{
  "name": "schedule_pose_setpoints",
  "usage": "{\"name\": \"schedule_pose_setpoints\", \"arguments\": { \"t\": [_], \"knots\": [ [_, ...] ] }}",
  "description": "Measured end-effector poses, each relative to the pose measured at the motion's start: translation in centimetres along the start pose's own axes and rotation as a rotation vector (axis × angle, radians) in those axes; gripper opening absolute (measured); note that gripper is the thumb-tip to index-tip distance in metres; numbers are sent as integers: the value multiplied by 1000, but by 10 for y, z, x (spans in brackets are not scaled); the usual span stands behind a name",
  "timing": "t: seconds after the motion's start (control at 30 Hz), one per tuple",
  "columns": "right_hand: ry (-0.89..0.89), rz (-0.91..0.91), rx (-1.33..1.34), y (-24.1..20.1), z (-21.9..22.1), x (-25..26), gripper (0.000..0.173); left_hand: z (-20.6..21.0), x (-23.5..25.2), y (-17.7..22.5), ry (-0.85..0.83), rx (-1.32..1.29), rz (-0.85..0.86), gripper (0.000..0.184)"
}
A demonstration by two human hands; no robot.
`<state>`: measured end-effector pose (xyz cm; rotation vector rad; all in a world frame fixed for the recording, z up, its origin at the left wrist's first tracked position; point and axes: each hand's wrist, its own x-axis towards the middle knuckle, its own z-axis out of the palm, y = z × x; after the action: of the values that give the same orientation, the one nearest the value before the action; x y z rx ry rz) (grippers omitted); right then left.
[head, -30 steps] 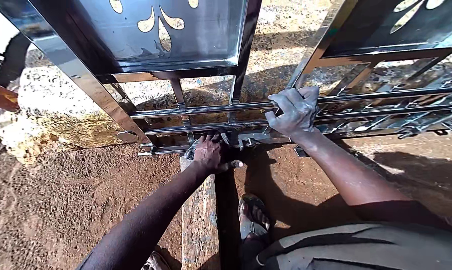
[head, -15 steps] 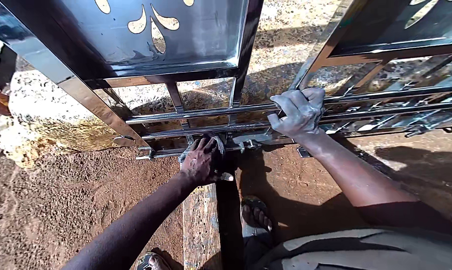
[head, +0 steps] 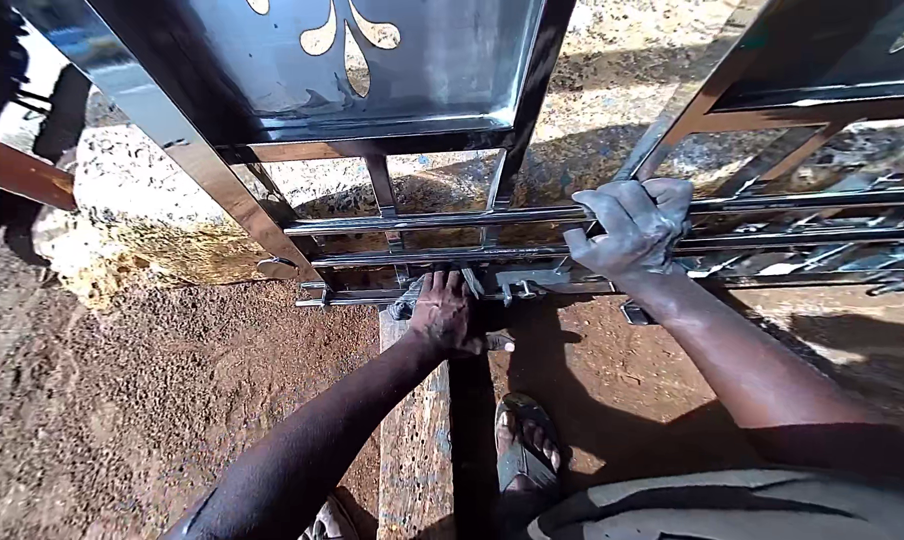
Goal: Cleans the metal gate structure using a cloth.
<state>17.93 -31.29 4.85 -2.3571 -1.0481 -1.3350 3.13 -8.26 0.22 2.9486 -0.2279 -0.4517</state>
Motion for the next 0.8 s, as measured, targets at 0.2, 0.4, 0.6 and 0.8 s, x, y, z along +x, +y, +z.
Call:
{"name": "schedule_pose_setpoints", "arguments": {
  "t": [0.2,0.4,0.6,0.8],
  "knots": [
    [-59,-32,13,4,-8,0,29,-21,-38,-12,-155,35,-115,82],
    [-1,-23,-4,3,-2,-1,27,-24,8,-10,-177,102,-152,39],
    [19,-24,-19,3,2,-3,26,20,-14,-11,267,140,-44,25],
    [31,-24,-8,1,1,0,25,39,-11,27,261,18,38,44]
  ]
}}
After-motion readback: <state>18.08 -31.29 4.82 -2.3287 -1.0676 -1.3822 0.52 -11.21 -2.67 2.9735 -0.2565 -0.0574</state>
